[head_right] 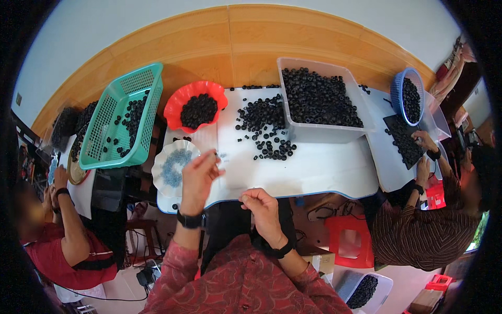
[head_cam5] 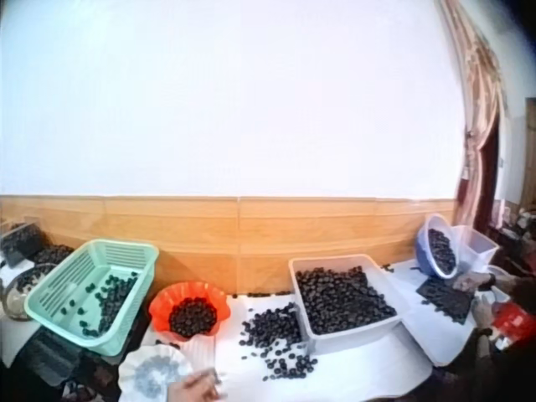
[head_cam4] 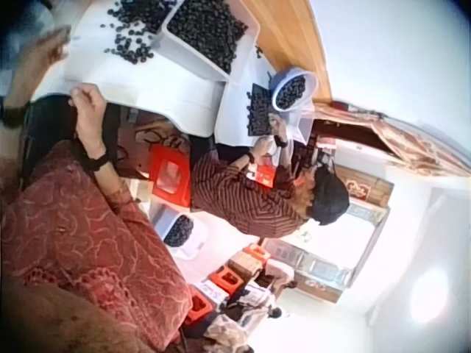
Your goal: Sorting and inspecting small black rubber rings into different containers on a table in a manufacturing setting.
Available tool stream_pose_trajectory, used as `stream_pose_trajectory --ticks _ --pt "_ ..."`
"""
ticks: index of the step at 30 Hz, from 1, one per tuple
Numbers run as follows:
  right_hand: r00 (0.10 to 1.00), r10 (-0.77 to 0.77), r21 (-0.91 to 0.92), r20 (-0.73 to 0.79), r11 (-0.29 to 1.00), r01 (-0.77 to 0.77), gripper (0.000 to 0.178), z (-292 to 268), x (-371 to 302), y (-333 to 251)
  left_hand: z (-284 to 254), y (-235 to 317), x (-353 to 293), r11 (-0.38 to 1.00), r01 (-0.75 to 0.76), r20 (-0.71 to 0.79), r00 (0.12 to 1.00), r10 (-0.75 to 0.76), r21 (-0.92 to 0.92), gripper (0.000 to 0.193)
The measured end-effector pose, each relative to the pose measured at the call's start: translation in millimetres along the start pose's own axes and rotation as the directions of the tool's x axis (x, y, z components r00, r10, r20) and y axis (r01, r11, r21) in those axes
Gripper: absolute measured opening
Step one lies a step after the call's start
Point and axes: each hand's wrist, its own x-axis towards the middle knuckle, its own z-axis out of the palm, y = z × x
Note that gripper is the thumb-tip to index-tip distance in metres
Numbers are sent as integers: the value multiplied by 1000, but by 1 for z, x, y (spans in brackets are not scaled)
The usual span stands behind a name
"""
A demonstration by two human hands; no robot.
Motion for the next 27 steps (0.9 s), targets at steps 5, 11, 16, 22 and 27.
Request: stream_pose_trajectory --ticks 5,11,16,22,27 --pt "998 43 -79 -42 996 -46 11 -1 -8 3 -13 37 90 981 -130 27 990 136 -145 16" --pt "997 23 -74 -69 997 -28 10 -8 -5 8 -12 37 106 975 -219 -38 975 218 -47 16" --pt "997 22 -92 -79 995 -30 10 -9 -4 11 -10 -9 47 676 -226 88 969 232 702 15" --pt "997 9 -137 -82 990 -21 9 -6 -6 13 -20 -45 39 107 -385 323 871 370 917 12" --pt "996 -21 -148 -85 989 9 9 -8 -10 10 -17 -52 42 14 -332 291 846 446 943 15"
